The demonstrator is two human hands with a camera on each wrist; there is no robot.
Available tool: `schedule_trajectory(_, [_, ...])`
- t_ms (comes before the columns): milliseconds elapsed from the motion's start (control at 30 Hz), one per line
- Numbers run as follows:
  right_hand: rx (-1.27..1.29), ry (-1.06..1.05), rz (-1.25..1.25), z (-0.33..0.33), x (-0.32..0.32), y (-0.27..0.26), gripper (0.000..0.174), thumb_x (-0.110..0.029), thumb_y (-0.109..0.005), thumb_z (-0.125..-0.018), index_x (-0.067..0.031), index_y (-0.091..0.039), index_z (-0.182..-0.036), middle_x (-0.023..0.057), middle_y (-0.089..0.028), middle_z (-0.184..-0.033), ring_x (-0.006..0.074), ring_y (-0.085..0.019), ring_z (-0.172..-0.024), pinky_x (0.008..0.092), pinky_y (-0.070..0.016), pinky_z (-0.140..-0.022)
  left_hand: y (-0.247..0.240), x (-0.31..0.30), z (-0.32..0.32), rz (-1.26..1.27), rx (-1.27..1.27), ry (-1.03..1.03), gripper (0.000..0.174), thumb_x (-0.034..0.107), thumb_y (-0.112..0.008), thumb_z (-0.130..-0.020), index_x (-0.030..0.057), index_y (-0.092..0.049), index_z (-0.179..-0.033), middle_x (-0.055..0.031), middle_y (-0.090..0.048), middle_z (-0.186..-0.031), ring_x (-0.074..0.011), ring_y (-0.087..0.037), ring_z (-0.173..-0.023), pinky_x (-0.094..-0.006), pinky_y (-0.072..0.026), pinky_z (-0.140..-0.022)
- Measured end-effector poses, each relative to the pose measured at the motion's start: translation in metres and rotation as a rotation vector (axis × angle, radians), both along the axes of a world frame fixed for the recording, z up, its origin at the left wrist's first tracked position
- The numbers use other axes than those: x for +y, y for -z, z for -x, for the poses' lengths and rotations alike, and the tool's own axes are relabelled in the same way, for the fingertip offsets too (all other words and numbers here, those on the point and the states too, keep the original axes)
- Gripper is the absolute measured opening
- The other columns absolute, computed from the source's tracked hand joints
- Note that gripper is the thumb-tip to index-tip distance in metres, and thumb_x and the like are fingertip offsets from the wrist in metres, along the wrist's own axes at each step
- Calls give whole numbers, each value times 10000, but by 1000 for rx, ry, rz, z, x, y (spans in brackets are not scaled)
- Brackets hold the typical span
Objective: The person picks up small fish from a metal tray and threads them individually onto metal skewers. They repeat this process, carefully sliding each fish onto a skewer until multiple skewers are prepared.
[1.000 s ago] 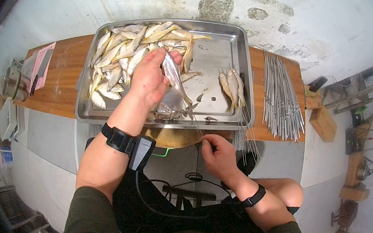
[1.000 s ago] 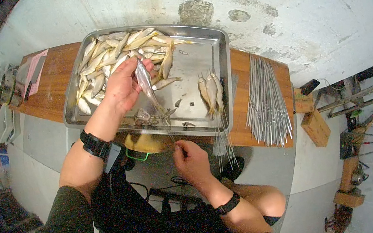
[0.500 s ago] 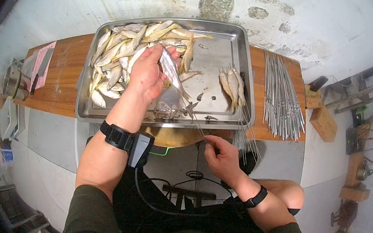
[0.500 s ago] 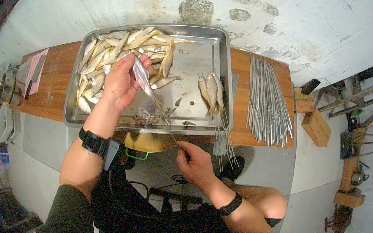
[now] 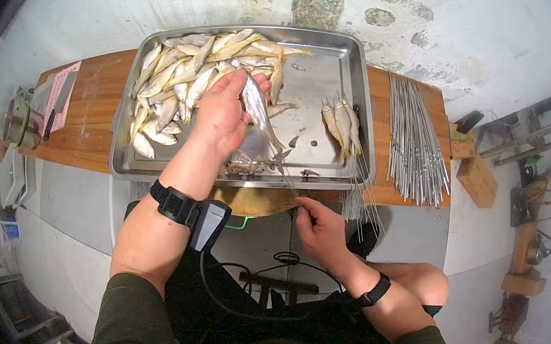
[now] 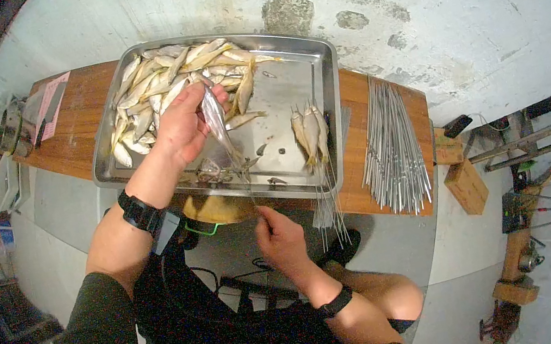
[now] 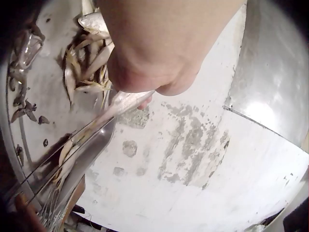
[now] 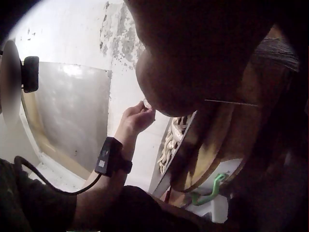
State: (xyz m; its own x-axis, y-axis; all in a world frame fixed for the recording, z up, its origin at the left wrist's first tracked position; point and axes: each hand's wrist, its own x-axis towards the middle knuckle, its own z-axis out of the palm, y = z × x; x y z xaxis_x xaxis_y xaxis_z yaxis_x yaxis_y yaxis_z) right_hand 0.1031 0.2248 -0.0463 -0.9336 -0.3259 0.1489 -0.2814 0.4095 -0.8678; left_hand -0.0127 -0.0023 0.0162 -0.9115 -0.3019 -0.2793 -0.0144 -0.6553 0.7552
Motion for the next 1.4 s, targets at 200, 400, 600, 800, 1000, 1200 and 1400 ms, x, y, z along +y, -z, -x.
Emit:
schedule_trajectory(200, [6, -4, -17, 2, -6, -6, 216, -80, -584, -838, -11, -618, -1039, 206, -649, -864, 345, -655, -763, 377, -524, -673, 0, 10, -3, 9, -29, -2, 206, 189, -459, -981, 9, -519, -1060, -127, -637, -1009, -208, -636, -886, -341, -546, -788])
schedule_trajectory(400, [82, 34, 30, 5, -13, -9, 169, -61, -566, -870, 9, -633, -1008, 147, -628, -710, 168, -600, -603, 273, -473, -593, 6, 19, -5, -6, -55, 24, 223, 193, -464, -978, 6, -531, -1079, -132, -640, -1022, -222, -636, -920, -347, -536, -799])
schedule_trajectory(600, [29, 30, 14, 6, -14, -6, 170, -64, -572, -875, 14, -630, -1014, 125, -626, -699, 126, -584, -610, 258, -468, -591, 10, 19, -5, -22, -34, 36, 237, 208, -469, -978, 7, -531, -1087, -141, -641, -1033, -231, -636, -933, -359, -534, -798])
schedule_trajectory(800, [47, 34, 50, 6, -16, -3, 151, -74, -586, -878, 9, -634, -994, 125, -628, -709, 128, -596, -624, 259, -477, -599, 9, 16, -4, -44, -39, 16, 239, 207, -468, -978, 6, -530, -1090, -144, -642, -1028, -236, -637, -937, -360, -532, -802])
schedule_trajectory(1000, [142, -12, -43, 12, -13, -14, 143, -117, -605, -878, -6, -630, -966, 163, -645, -790, 259, -639, -709, 333, -509, -640, 2, 19, -7, -20, -41, 29, 250, 209, -466, -978, -3, -531, -1092, -135, -643, -1024, -225, -634, -932, -355, -529, -812])
schedule_trajectory(1200, [-45, -16, -32, 18, -17, -15, 152, -120, -596, -875, -1, -626, -965, 202, -650, -857, 365, -647, -784, 390, -523, -675, 12, 22, -10, -3, -57, 83, 259, 225, -470, -975, -1, -543, -1076, -121, -637, -1023, -218, -625, -939, -351, -525, -831])
schedule_trajectory(1400, [-51, -10, -14, 22, -19, -17, 162, -125, -600, -872, 2, -626, -971, 204, -650, -853, 362, -649, -782, 383, -519, -682, 10, 20, -9, 31, -68, 115, 263, 229, -469, -975, -1, -544, -1076, -122, -629, -1039, -224, -624, -958, -355, -526, -843])
